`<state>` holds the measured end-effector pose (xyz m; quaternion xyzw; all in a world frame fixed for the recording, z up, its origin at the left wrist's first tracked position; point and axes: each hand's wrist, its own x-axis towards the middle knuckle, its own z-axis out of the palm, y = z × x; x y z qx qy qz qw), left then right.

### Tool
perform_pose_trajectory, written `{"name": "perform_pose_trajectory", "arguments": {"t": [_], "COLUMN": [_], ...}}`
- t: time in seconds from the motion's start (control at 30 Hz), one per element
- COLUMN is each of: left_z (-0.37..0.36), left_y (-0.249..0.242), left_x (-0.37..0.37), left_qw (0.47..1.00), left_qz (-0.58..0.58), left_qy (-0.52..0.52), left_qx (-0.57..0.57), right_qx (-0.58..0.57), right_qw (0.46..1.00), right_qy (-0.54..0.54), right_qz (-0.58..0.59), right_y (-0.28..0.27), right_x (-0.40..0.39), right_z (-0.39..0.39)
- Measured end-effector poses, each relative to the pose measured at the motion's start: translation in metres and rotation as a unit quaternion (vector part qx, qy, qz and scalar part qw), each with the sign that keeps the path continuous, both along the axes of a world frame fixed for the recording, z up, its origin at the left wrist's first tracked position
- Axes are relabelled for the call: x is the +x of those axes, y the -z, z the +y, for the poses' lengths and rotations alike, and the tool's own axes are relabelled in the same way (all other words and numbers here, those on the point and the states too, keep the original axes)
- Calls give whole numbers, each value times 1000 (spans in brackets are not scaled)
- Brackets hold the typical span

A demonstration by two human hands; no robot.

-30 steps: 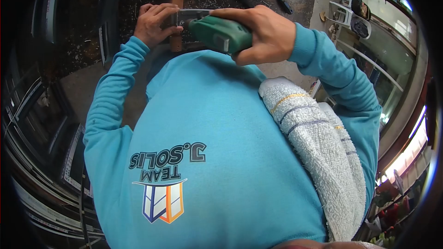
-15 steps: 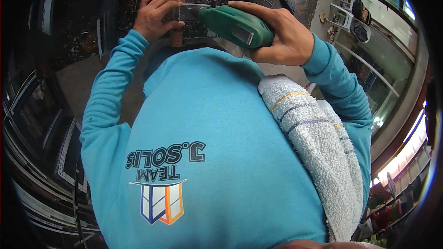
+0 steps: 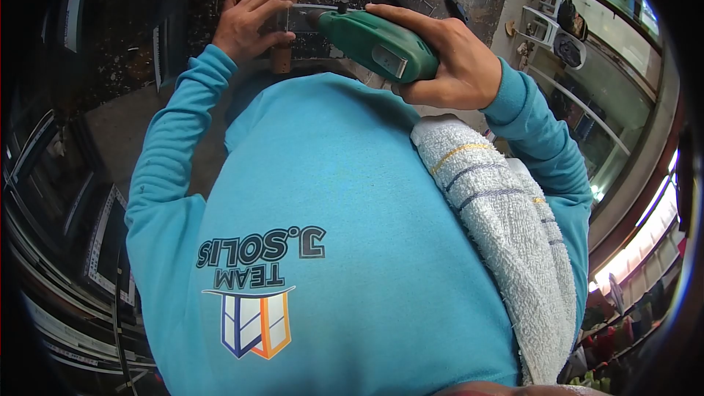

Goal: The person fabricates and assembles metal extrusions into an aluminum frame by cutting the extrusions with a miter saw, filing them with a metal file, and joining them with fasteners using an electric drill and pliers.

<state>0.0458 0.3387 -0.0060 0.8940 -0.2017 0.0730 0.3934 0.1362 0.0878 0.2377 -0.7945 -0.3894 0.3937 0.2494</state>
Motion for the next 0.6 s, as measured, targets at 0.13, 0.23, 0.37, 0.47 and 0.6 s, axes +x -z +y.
{"name": "perform_pose_trajectory", "arguments": {"t": [0.13, 0.23, 0.37, 0.47, 0.6], "left_z": [0, 0, 0, 0, 0], "left_y": [2, 3, 1, 0, 1], "left_x": [0, 0, -1, 0, 0], "left_qw": [1000, 1000, 1000, 1000, 1000], "left_qz": [3, 7, 14, 17, 13], "left_qy": [1, 1, 3, 4, 4], "left_qx": [1, -3, -4, -8, -4], "right_qx": [-60, -15, -12, -13, -28], "right_qw": [997, 1000, 1000, 1000, 1000], "right_qy": [6, -8, -9, -5, -11], "right_qz": [38, 9, -1, -1, -1], "right_y": [-10, -6, -9, -8, -9], "right_x": [2, 0, -1, 0, 1], "right_z": [7, 8, 11, 11, 13]}}
